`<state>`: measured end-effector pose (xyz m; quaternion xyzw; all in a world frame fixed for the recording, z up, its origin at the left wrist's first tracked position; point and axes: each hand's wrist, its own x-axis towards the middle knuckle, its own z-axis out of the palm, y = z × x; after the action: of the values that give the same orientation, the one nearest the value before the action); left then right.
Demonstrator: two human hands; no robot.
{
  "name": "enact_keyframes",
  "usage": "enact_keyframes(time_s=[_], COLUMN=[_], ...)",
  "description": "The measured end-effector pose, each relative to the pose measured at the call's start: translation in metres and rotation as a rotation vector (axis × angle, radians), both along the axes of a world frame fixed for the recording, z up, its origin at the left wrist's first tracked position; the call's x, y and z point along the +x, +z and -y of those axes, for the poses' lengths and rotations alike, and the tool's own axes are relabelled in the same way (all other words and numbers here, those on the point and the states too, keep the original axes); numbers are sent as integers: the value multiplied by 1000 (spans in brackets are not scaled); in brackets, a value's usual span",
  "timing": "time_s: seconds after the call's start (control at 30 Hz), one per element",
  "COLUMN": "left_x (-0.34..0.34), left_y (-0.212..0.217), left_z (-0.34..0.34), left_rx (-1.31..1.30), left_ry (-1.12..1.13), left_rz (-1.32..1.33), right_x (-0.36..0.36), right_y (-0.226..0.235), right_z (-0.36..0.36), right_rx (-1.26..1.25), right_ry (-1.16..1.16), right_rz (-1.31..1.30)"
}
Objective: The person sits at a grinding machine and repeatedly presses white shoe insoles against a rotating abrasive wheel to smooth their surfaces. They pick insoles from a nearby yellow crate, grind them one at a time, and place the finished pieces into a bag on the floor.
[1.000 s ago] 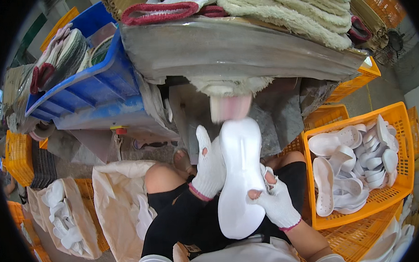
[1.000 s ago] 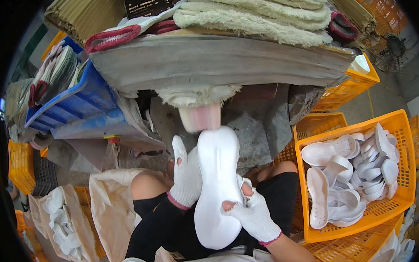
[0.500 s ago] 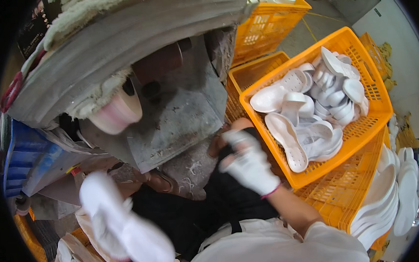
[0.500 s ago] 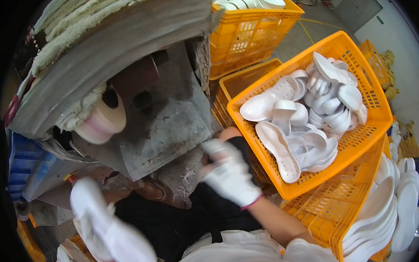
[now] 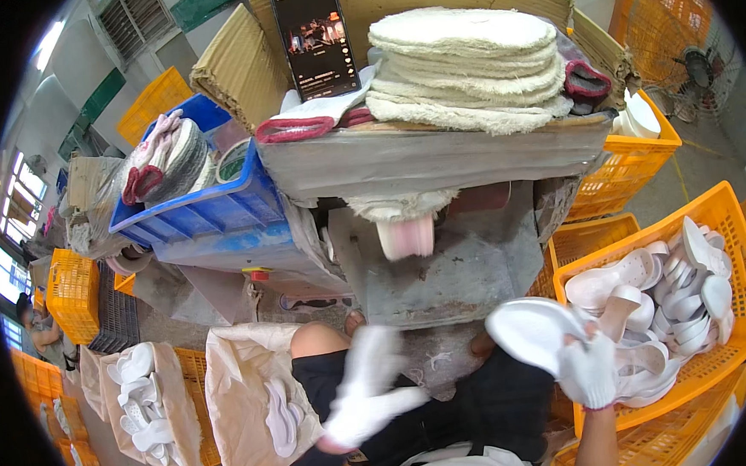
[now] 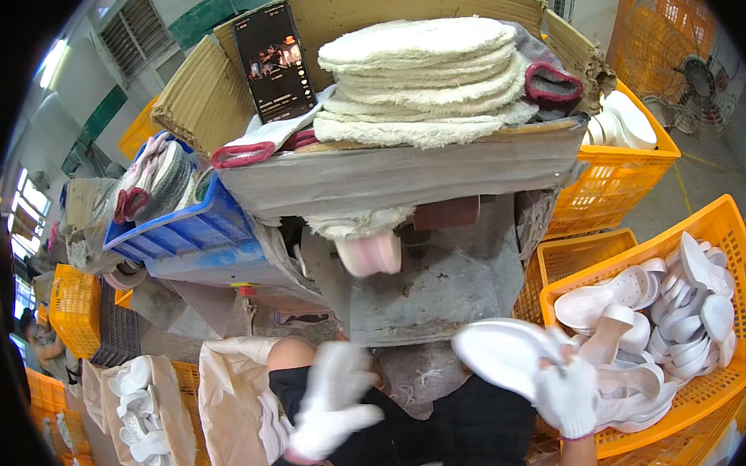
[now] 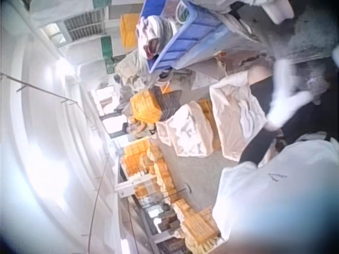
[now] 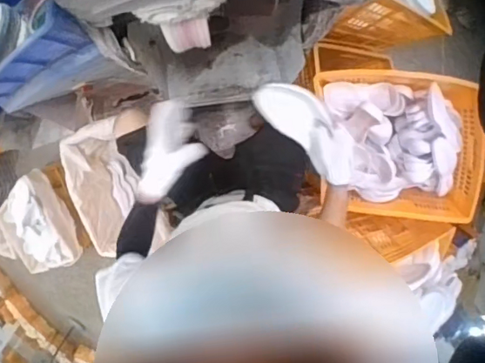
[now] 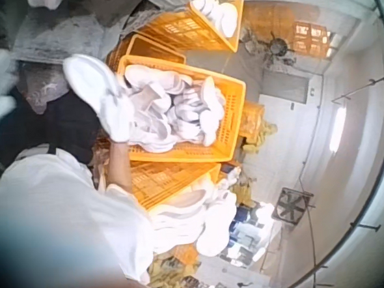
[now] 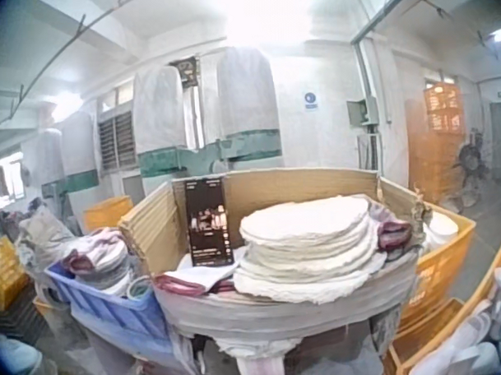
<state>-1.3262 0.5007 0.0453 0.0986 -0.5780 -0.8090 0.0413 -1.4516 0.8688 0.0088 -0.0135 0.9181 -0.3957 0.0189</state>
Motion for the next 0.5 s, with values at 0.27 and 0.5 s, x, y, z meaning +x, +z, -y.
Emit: enact_keyframes(time_s=[0.27,0.5], left_x=[-140,-208], left_y=[-45,-65], left_z=[-51,-60], left_rx=[813,1043], left_ry=[-155,-101], left_rz=[191,164], right_x=[-2,90], right_y=[68,46], right_z=[44,99], right_rx=[-546,-730], right_ry=[-262,16], right_rz=[181,-11])
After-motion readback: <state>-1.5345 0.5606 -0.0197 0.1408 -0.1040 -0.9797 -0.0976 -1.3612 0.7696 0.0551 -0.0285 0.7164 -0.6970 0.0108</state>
